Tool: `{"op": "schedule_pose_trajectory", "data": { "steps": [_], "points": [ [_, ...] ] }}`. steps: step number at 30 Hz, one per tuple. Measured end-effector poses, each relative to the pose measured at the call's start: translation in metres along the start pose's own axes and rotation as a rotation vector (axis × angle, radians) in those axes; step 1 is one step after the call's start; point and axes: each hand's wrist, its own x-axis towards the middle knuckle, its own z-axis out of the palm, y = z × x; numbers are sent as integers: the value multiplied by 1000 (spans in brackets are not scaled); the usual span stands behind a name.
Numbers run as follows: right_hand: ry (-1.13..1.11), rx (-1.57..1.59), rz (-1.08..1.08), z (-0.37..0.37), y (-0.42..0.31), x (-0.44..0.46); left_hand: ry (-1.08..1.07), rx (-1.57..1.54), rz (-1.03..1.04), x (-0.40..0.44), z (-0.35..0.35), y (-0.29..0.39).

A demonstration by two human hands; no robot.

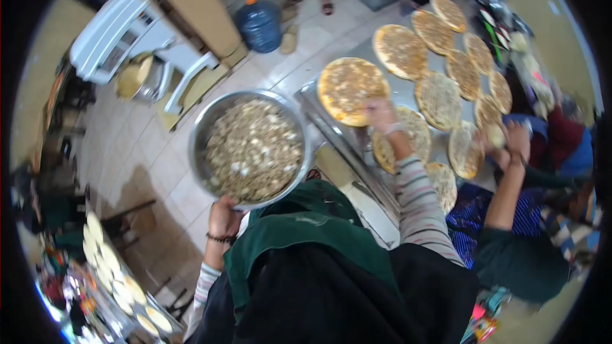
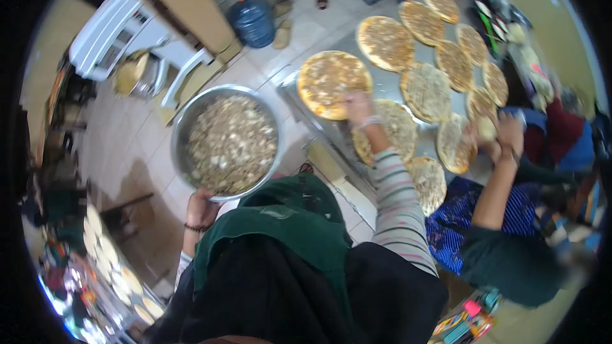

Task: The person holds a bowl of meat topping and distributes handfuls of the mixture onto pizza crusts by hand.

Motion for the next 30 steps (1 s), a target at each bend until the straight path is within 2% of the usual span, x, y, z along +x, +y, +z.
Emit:
{"op": "schedule_pose_trajectory", "data": {
  "steps": [1,2,4,6,7,8,9,10,11,12,13,15,16,17,20,22,23,24,25,26,28,30],
  "points": [
    [65,160,36,-12,-23,6,46,18,32,-3,12,-2],
    [117,322,78,-22,-50,8,49,64,40,8,-8,-10],
    [0,586,-29,-25,-99,8,92,55,65,6,3,-15],
    [-352,585,-260,-28,-151,2,108,92,66,-5,34,-12],
    [-476,482,-362,-9,-159,0,89,101,65,-8,38,-10],
    [-567,727,-351,1,-163,-9,84,96,65,-7,39,-11],
    [-394,615,-622,34,-151,-16,47,97,52,-6,40,-13],
    [-566,56,-624,27,-180,-19,7,100,39,-4,39,-12],
    [-527,51,-610,37,-192,-26,-2,102,35,-2,35,-15],
    [-678,70,-513,19,-224,-25,29,140,30,2,27,-17],
    [-714,53,-595,35,-225,-24,48,181,22,7,25,-19],
    [-617,204,-644,52,-222,-29,22,139,16,12,18,-24],
    [-660,131,-630,55,-220,-30,1,196,1,6,26,-20],
    [-648,174,-509,47,-220,-28,-19,128,-14,14,13,-26],
    [-502,146,-536,22,-208,-9,-44,126,-9,10,15,-23],
    [-601,467,-405,12,-205,-5,-35,136,-17,9,16,-23],
    [-765,615,-194,-2,-194,1,-4,89,4,10,18,-21],
    [-580,768,-307,17,-161,6,33,39,21,9,18,-21],
    [-625,916,-31,0,-146,10,39,41,16,5,18,-21],
    [-566,856,74,-16,-129,14,10,37,23,3,20,-19],
    [-403,718,100,-18,-71,18,-18,35,23,2,18,-14],
    [-270,374,114,-24,-40,15,12,70,-2,5,10,-14]
  ]
}}
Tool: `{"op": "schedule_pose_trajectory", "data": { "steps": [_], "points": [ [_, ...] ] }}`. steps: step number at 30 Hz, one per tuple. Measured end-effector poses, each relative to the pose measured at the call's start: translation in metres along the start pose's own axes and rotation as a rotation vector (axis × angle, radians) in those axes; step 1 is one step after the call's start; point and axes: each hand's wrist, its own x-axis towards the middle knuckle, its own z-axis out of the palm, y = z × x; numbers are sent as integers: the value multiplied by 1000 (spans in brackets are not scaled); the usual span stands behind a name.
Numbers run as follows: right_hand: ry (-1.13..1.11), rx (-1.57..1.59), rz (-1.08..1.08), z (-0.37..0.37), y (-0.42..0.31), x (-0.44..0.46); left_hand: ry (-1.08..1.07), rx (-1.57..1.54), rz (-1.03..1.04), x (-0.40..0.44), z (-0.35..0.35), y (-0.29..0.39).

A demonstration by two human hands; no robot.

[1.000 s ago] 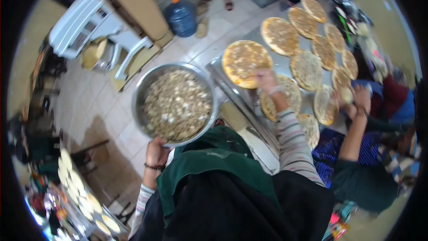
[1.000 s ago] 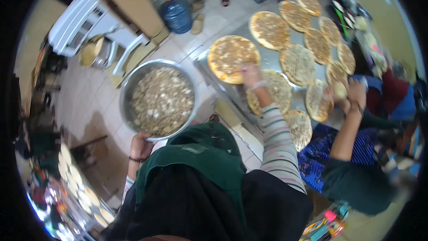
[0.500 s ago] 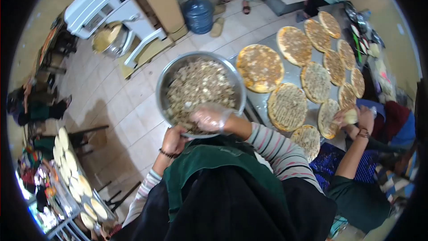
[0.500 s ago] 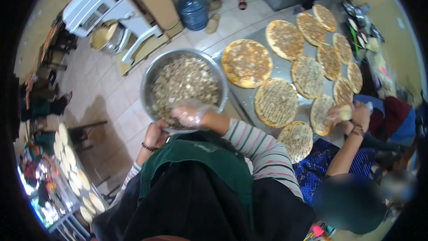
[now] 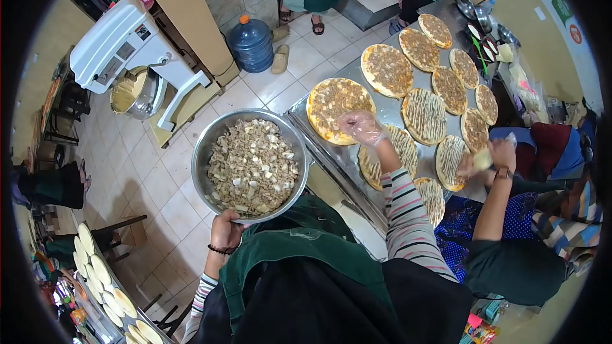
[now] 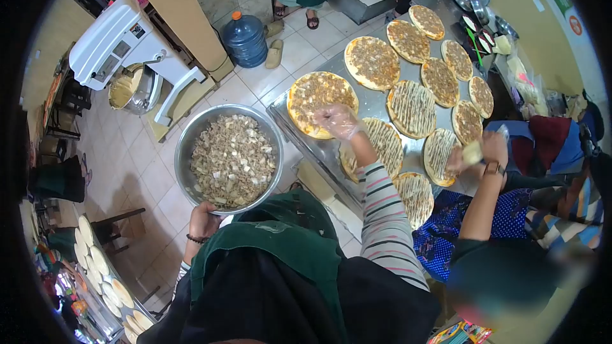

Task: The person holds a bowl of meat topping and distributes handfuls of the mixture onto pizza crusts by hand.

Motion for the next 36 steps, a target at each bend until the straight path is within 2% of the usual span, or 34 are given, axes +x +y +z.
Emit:
{"op": "schedule_pose_trajectory", "data": {
  "steps": [1,3,4,6,9,10,12,13,14,15,17,19,20,22,25,29,32,34,36],
  "points": [
    [0,-4,-4,-1,13,4,-2,-4,4,2,1,0],
    [195,-449,-389,10,40,6,12,-14,31,0,2,0],
    [200,-451,-391,14,48,9,8,-12,34,0,4,2],
    [200,-686,-416,20,56,11,26,-13,45,-2,9,6],
    [200,-602,-337,21,61,10,58,-20,34,7,-14,-2],
    [215,-624,-217,21,49,4,76,-21,20,9,-18,-3],
    [189,-714,-404,23,52,2,83,-17,43,6,-10,-3],
    [127,-815,-250,22,30,-3,47,-60,38,8,-8,-3],
    [155,-622,-69,29,39,0,21,-56,30,13,-15,-6],
    [55,-645,-55,28,46,4,-15,-30,64,22,-27,-12],
    [20,-831,-231,21,27,4,-7,-20,70,13,-11,-5],
    [75,-647,3,30,25,11,-28,-45,67,19,-17,-8],
    [90,-649,-9,37,36,12,-37,-42,83,20,-16,-7],
    [87,-676,-214,48,52,23,-15,-57,74,13,-6,-4],
    [94,-677,-210,50,53,23,-42,41,91,8,-4,-3],
    [104,-666,-230,39,34,14,-46,-4,100,11,-10,-7],
    [9,-731,-221,21,48,12,-37,4,97,9,-11,-7],
    [145,-774,-408,12,68,10,18,-96,87,6,-7,-6],
    [93,-825,-364,8,73,5,-11,-75,97,7,-10,-8]
  ]
}}
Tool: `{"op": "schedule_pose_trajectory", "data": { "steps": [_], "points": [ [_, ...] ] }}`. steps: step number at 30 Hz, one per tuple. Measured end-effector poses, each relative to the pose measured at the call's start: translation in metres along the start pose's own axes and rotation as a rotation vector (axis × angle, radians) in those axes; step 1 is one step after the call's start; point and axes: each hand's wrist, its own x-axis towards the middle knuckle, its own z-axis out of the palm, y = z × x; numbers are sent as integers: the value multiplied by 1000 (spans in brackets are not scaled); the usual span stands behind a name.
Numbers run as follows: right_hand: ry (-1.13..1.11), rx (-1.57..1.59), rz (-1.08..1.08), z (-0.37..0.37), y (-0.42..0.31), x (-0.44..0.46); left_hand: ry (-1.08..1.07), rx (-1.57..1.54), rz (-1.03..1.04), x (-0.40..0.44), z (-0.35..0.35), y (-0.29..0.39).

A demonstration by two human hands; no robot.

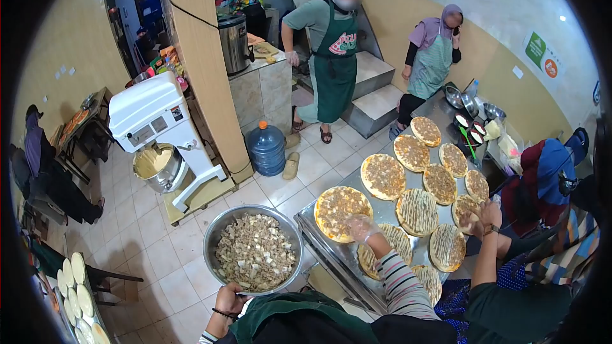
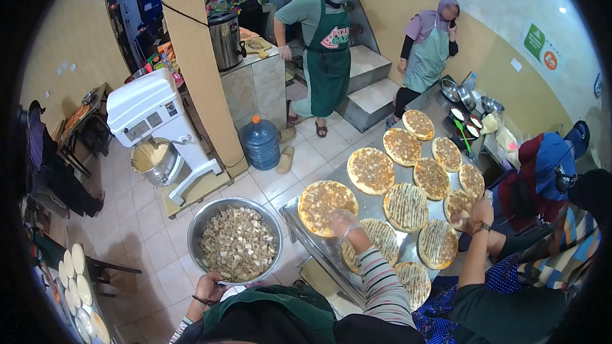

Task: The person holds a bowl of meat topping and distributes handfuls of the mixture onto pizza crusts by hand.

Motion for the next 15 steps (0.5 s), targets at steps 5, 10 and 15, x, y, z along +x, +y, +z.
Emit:
{"op": "schedule_pose_trajectory", "data": {
  "steps": [5,10,15],
  "points": [
    [36,-138,-74,19,4,-4,-160,299,201,-10,-5,8],
    [-56,410,268,-1,-16,5,-3,51,-22,-17,-11,18],
    [13,226,130,-23,-40,16,12,50,-18,-29,4,28]
  ]
}}
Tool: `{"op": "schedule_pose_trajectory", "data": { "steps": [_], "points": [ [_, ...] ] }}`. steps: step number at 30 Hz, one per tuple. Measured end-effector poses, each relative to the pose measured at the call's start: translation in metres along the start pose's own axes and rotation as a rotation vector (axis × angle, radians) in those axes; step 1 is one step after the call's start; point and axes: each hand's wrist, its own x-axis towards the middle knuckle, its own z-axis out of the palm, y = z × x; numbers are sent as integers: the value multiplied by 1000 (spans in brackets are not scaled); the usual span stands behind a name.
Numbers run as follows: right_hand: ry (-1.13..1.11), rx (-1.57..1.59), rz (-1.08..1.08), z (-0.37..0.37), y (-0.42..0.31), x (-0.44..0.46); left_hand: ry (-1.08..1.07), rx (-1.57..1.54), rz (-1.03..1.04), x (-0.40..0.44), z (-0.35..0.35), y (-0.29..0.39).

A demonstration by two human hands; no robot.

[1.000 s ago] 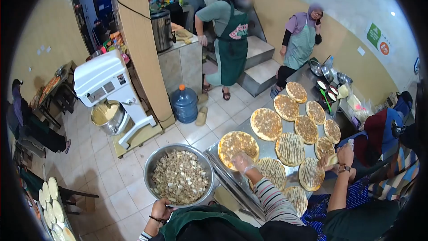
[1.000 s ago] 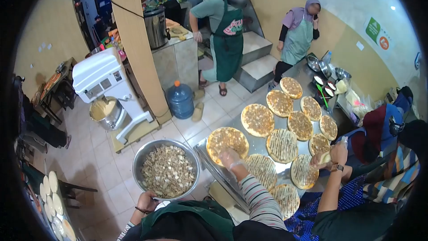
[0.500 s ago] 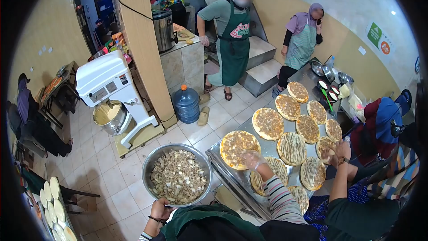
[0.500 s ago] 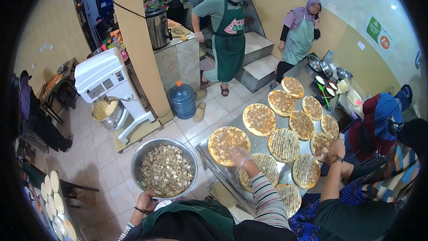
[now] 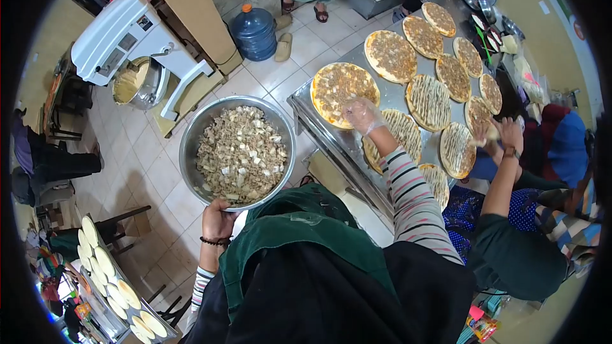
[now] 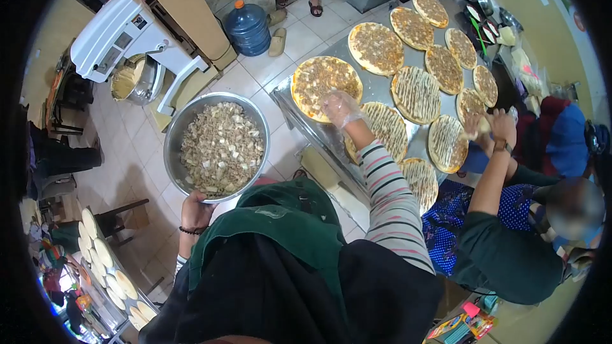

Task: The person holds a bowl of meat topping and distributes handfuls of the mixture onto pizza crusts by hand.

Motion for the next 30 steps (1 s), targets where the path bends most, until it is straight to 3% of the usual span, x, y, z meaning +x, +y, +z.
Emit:
{"op": "schedule_pose_trajectory", "data": {
  "steps": [10,13,18,21,24,25,26,28,29,30],
  "points": [
    [-24,-115,-47,7,-10,29,-15,-42,13,3,-7,0],
    [-206,71,141,0,-10,46,-2,-53,27,2,-4,0],
    [-74,-126,21,16,-3,59,24,-44,37,5,-8,0],
    [39,-149,87,13,-11,53,42,-46,28,7,-11,1],
    [-102,-181,126,-6,20,72,52,-73,21,8,-10,3],
    [82,-31,155,0,42,74,62,-83,19,7,-11,3],
    [78,-31,154,4,66,79,75,-91,15,6,-12,3],
    [41,49,449,-1,79,85,79,-93,22,6,-16,3],
    [38,49,450,-2,79,84,99,-99,30,6,-15,3],
    [87,0,291,-8,75,84,117,-106,41,7,-15,3]
  ]
}}
